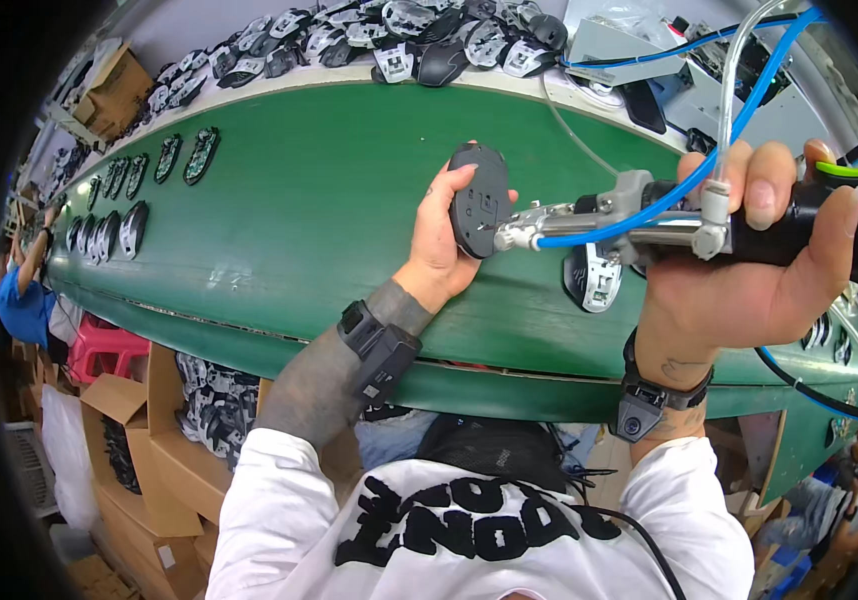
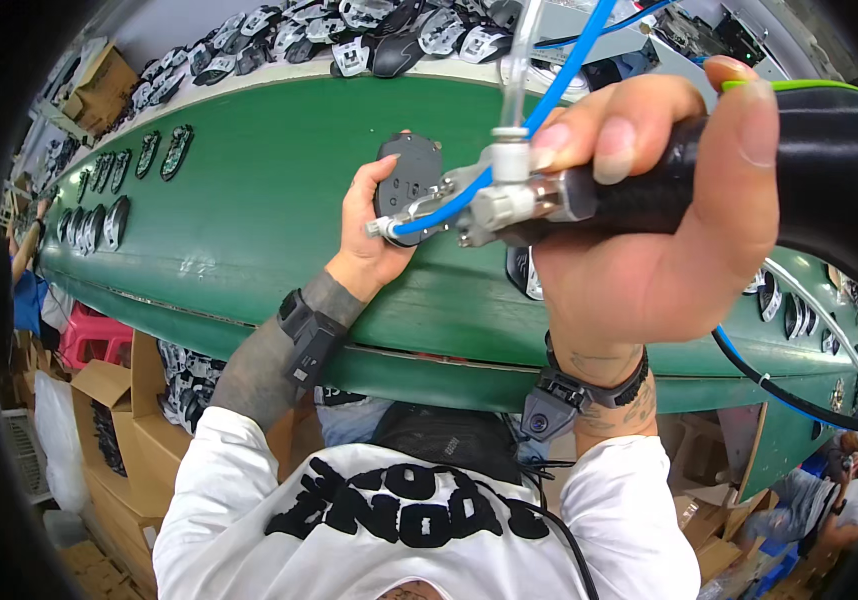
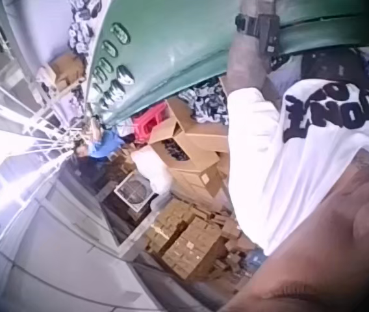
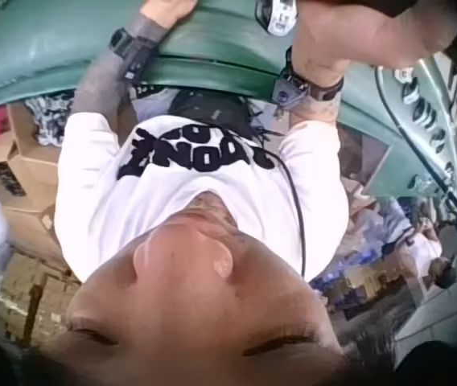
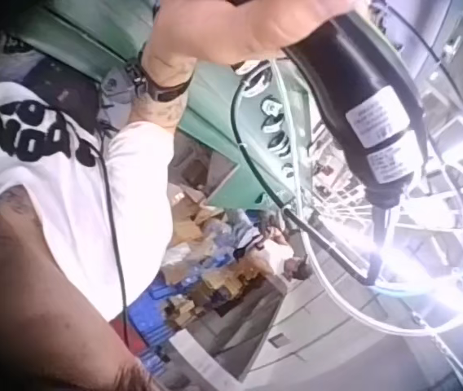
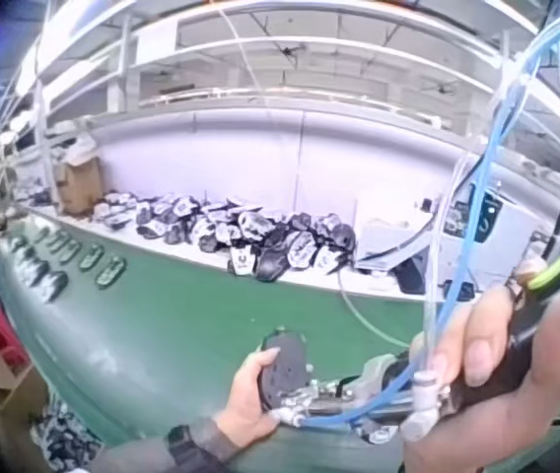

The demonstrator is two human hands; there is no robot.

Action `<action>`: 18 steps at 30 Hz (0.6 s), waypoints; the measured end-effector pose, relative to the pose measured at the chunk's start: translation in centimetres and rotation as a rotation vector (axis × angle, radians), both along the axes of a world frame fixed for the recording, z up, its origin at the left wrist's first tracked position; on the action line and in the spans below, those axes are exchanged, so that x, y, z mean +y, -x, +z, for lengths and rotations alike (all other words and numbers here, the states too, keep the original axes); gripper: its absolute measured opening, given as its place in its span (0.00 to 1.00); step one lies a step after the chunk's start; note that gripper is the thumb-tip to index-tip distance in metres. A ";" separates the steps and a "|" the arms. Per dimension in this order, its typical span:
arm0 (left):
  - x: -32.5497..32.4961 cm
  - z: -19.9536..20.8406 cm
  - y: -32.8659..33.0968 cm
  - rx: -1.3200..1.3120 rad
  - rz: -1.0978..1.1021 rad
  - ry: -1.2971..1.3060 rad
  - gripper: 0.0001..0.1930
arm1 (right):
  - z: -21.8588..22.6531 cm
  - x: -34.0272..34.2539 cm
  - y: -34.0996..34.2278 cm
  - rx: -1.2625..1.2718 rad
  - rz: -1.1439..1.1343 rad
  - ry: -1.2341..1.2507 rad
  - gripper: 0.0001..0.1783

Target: Assembling computer mice by driving screws into the bottom plate using an electric screwdriver.

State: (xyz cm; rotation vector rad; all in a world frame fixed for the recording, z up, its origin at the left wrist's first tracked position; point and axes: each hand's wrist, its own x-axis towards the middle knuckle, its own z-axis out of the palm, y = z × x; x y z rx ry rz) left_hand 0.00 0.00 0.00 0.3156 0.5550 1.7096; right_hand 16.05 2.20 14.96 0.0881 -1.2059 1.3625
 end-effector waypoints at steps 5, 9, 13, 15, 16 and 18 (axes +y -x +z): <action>0.0 0.6 -1.4 -0.083 0.012 0.033 0.19 | 0.0 -0.2 0.2 -0.042 -0.023 0.048 0.18; 0.0 0.5 -0.5 -0.161 -0.027 -0.003 0.21 | -0.2 -0.5 1.1 -0.004 0.119 0.019 0.17; 0.0 0.9 0.9 0.540 0.096 0.112 0.25 | -0.1 -1.1 2.1 -0.023 0.001 0.058 0.17; 0.7 -0.1 2.8 1.190 0.272 0.073 0.28 | -0.1 -0.1 1.5 -0.058 0.006 0.084 0.16; 0.9 1.1 3.6 1.207 0.300 0.070 0.28 | 0.6 0.4 0.3 -0.074 0.016 0.072 0.16; -0.1 3.0 5.5 1.528 0.424 0.092 0.31 | 0.8 0.9 -0.5 -0.086 -0.005 0.075 0.16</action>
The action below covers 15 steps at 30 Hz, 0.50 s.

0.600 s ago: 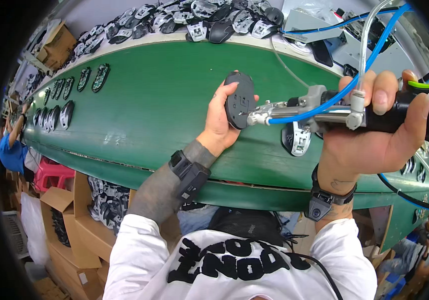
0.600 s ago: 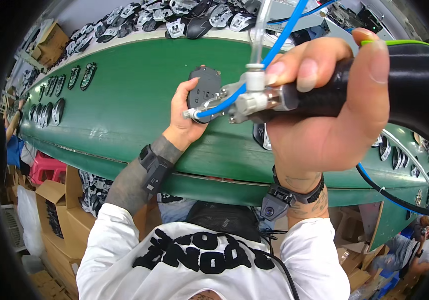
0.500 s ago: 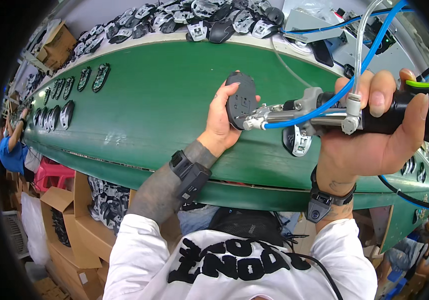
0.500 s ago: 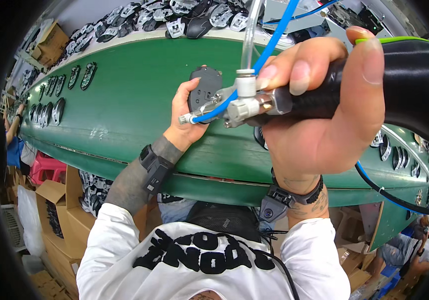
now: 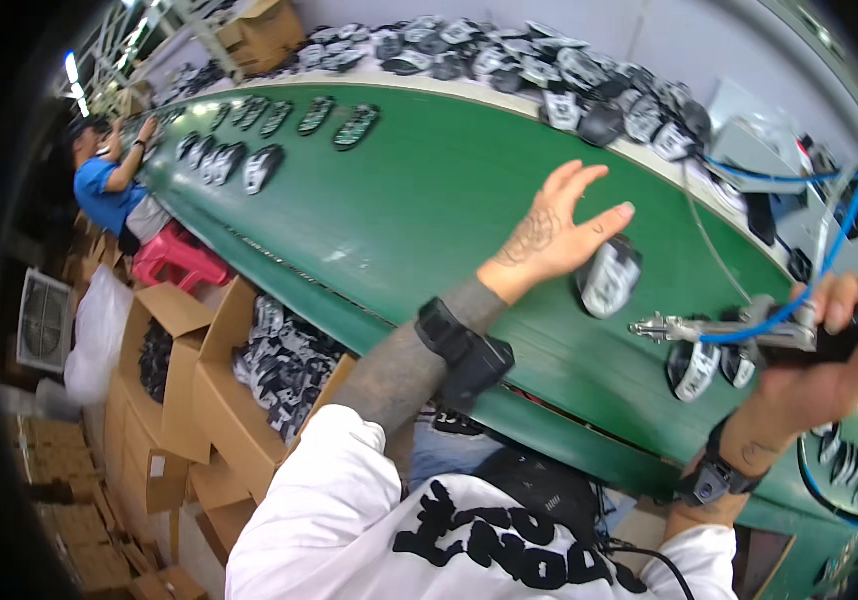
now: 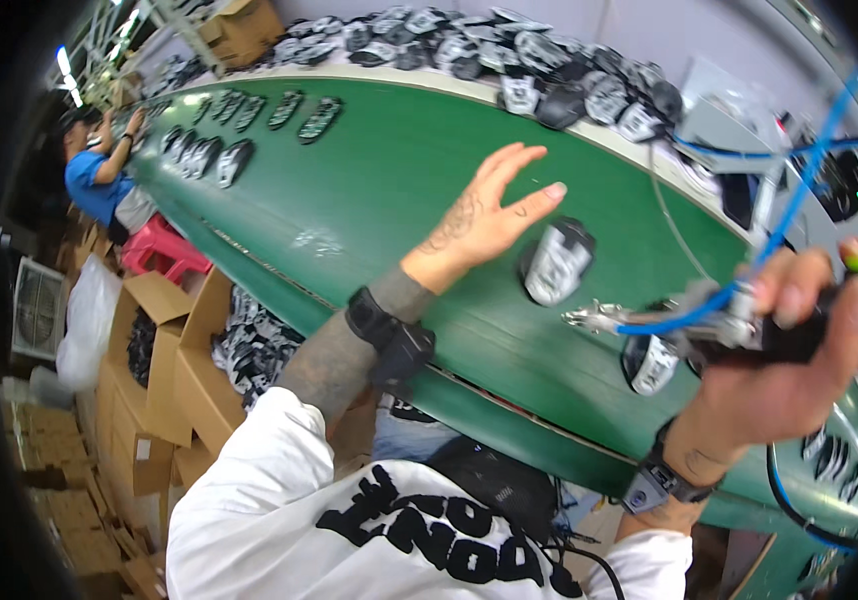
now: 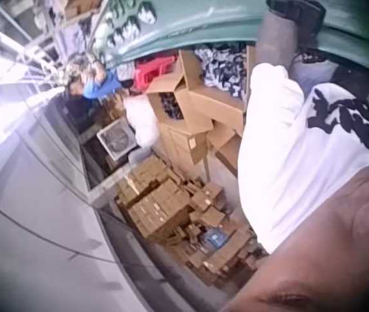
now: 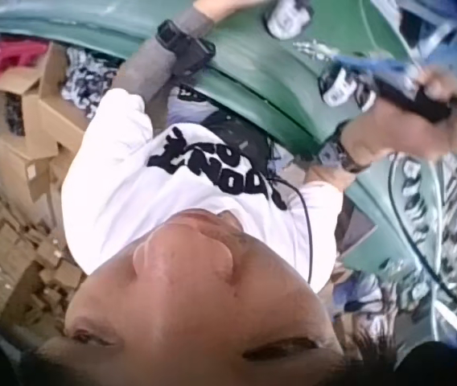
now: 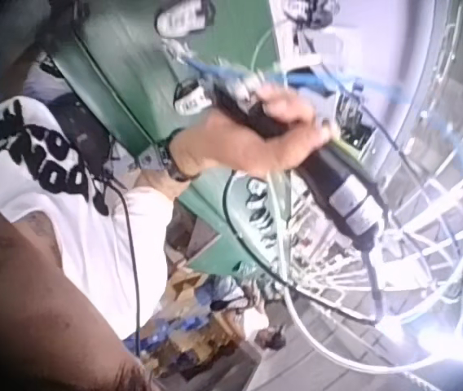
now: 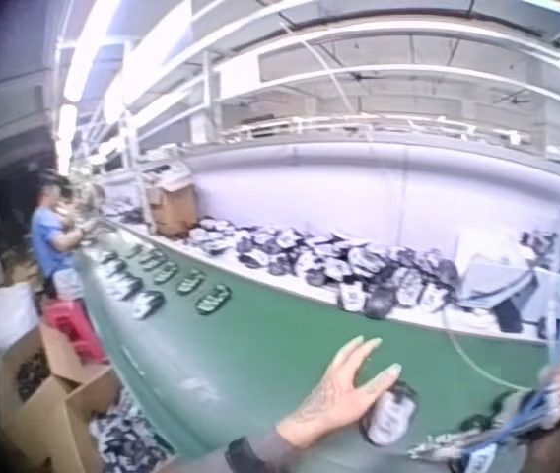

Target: Assembling computer mice by driving screws into the bottom plate using an electric screwdriver.

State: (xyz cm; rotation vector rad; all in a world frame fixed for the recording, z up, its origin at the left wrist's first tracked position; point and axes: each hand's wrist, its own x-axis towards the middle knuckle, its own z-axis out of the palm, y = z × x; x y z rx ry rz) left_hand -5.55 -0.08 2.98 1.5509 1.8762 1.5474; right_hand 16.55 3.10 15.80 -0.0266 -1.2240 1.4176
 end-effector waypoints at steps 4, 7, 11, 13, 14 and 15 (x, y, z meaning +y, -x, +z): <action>-2.6 -0.7 12.9 0.505 0.280 0.024 0.31 | -0.7 0.5 0.0 -0.008 -0.067 -0.048 0.15; -8.0 -3.6 27.5 0.884 0.660 0.110 0.35 | -0.5 0.3 0.6 -0.010 -0.129 -0.009 0.15; -16.1 -4.8 39.2 0.837 1.104 0.835 0.44 | 0.4 0.6 1.3 -0.008 -0.292 0.094 0.26; -17.7 -5.3 41.1 0.620 1.164 0.808 0.47 | -0.3 1.1 0.6 -0.002 -0.246 0.038 0.20; -18.1 -5.8 41.4 0.455 1.141 0.741 0.48 | -0.7 1.3 0.3 -0.004 -0.187 -0.010 0.16; -18.7 -5.9 41.4 0.292 1.122 0.679 0.49 | -0.9 1.3 0.7 -0.004 -0.194 -0.010 0.16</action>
